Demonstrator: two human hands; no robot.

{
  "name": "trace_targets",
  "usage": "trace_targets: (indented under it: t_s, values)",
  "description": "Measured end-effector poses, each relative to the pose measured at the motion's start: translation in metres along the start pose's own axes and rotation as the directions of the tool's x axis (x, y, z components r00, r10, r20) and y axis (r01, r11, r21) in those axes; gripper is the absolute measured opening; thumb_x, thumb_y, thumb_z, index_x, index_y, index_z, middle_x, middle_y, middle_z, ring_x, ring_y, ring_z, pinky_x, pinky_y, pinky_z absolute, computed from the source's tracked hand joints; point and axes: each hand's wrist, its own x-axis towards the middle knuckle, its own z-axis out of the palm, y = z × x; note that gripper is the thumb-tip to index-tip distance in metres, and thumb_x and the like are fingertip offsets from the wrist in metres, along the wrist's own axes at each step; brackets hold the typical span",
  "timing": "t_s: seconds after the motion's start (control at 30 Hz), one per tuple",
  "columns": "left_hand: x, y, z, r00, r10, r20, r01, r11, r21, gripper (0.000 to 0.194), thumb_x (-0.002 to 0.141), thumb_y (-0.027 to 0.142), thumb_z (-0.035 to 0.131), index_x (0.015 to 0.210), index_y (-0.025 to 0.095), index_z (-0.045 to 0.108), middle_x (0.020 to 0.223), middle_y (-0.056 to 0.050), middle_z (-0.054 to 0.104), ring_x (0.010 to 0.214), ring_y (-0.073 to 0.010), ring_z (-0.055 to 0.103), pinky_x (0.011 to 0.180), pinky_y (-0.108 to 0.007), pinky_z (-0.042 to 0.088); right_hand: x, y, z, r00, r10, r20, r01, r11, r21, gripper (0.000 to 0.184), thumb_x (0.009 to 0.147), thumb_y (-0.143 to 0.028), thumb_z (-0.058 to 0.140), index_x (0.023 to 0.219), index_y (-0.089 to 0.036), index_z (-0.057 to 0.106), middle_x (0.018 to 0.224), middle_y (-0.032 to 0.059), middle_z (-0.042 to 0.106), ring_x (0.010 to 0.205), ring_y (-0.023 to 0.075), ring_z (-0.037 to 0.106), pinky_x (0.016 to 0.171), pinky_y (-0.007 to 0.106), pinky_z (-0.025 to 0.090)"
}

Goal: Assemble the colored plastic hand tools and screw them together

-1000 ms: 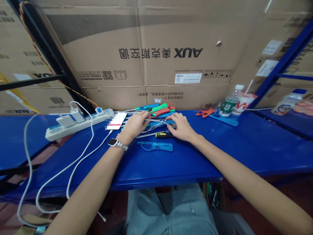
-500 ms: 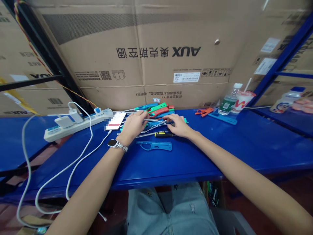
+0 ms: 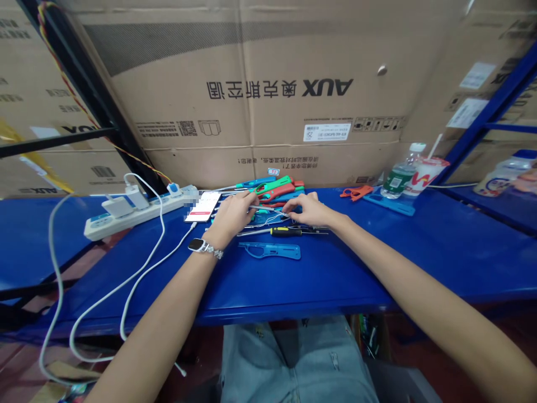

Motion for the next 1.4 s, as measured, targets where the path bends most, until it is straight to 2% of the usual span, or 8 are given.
trace_targets:
  t_s: [0.13, 0.27, 0.4, 0.57, 0.87, 1.13, 1.3, 1.4]
  values:
    - [-0.001, 0.0, 0.0, 1.0, -0.006, -0.012, 0.006, 1.0, 0.004, 0.013, 0.092, 0.01, 0.057, 0.099, 0.018, 0.065, 0.104, -0.01, 0.071, 0.091, -0.0255, 0.068, 0.077, -0.035, 0.05, -0.004, 0.001, 0.002, 1.0, 0.023, 0.008, -0.023, 0.999, 0.036, 0.018, 0.087, -0.009, 0.066, 0.096, -0.023, 0.073, 0.098, 0.0045, 0.08, 0.102, 0.0266, 0.071, 0.103, 0.057, 0.037]
    - [-0.001, -0.003, 0.0, 1.0, -0.014, 0.004, 0.014, 0.999, -0.035, 0.011, 0.09, 0.01, 0.06, 0.096, 0.017, 0.065, 0.104, -0.009, 0.071, 0.089, -0.0247, 0.067, 0.074, -0.033, 0.048, -0.005, 0.008, 0.003, 0.996, 0.067, -0.055, -0.053, 0.973, 0.226, 0.009, 0.087, -0.015, 0.07, 0.092, -0.022, 0.073, 0.098, 0.0046, 0.079, 0.098, 0.0235, 0.072, 0.102, 0.053, 0.043]
    - [0.0, -0.009, 0.002, 0.998, -0.006, 0.069, 0.014, 0.992, -0.123, 0.005, 0.088, 0.016, 0.067, 0.092, 0.019, 0.066, 0.094, -0.006, 0.072, 0.083, -0.0218, 0.066, 0.072, -0.03, 0.046, -0.003, 0.017, 0.005, 0.987, 0.116, -0.11, -0.055, 0.894, 0.445, 0.007, 0.081, -0.017, 0.072, 0.088, -0.02, 0.075, 0.093, 0.0058, 0.076, 0.09, 0.0223, 0.07, 0.089, 0.043, 0.053]
    - [0.0, -0.015, 0.007, 0.99, -0.007, 0.142, 0.028, 0.988, -0.151, 0.003, 0.089, 0.021, 0.066, 0.091, 0.019, 0.068, 0.089, -0.005, 0.072, 0.08, -0.0225, 0.066, 0.071, -0.031, 0.045, 0.0, 0.02, 0.009, 0.981, 0.146, -0.126, -0.035, 0.778, 0.627, 0.015, 0.074, -0.017, 0.074, 0.088, -0.02, 0.073, 0.095, 0.0052, 0.075, 0.091, 0.0213, 0.07, 0.091, 0.041, 0.055]
    - [0.0, -0.017, 0.007, 0.997, 0.021, 0.074, -0.009, 0.988, -0.153, 0.007, 0.09, 0.016, 0.062, 0.091, 0.018, 0.069, 0.095, -0.008, 0.069, 0.085, -0.0233, 0.065, 0.077, -0.035, 0.05, -0.001, 0.008, 0.011, 0.969, 0.235, -0.075, -0.087, 0.612, 0.786, 0.012, 0.071, -0.021, 0.077, 0.082, -0.021, 0.071, 0.085, 0.0046, 0.075, 0.087, 0.0239, 0.075, 0.09, 0.044, 0.057]
    - [0.001, -0.019, 0.007, 1.0, -0.004, 0.028, 0.009, 0.987, -0.159, 0.007, 0.092, 0.015, 0.061, 0.093, 0.016, 0.068, 0.096, -0.01, 0.069, 0.088, -0.0243, 0.066, 0.082, -0.038, 0.051, -0.009, -0.002, 0.008, 0.942, 0.218, -0.254, 0.035, 0.69, 0.723, 0.011, 0.078, -0.03, 0.072, 0.084, -0.021, 0.068, 0.086, 0.0047, 0.075, 0.088, 0.0236, 0.074, 0.087, 0.043, 0.057]
    - [0.0, -0.018, 0.006, 0.999, -0.021, -0.025, 0.016, 0.985, -0.17, 0.006, 0.094, 0.018, 0.059, 0.095, 0.016, 0.065, 0.098, -0.01, 0.069, 0.085, -0.0232, 0.065, 0.079, -0.036, 0.051, -0.022, -0.005, 0.011, 0.985, 0.005, -0.174, 0.064, 0.917, 0.393, 0.011, 0.079, -0.019, 0.066, 0.086, -0.021, 0.073, 0.097, 0.0049, 0.074, 0.096, 0.0229, 0.068, 0.096, 0.045, 0.049]
    - [0.0, -0.016, 0.003, 0.998, -0.031, -0.058, 0.02, 0.982, -0.187, 0.007, 0.095, 0.02, 0.058, 0.095, 0.017, 0.064, 0.096, -0.009, 0.068, 0.081, -0.0221, 0.063, 0.077, -0.036, 0.051, -0.023, -0.003, 0.011, 0.978, -0.008, -0.208, 0.054, 0.976, 0.213, 0.024, 0.078, -0.011, 0.06, 0.092, -0.023, 0.074, 0.108, 0.0064, 0.071, 0.108, 0.0263, 0.062, 0.099, 0.048, 0.044]
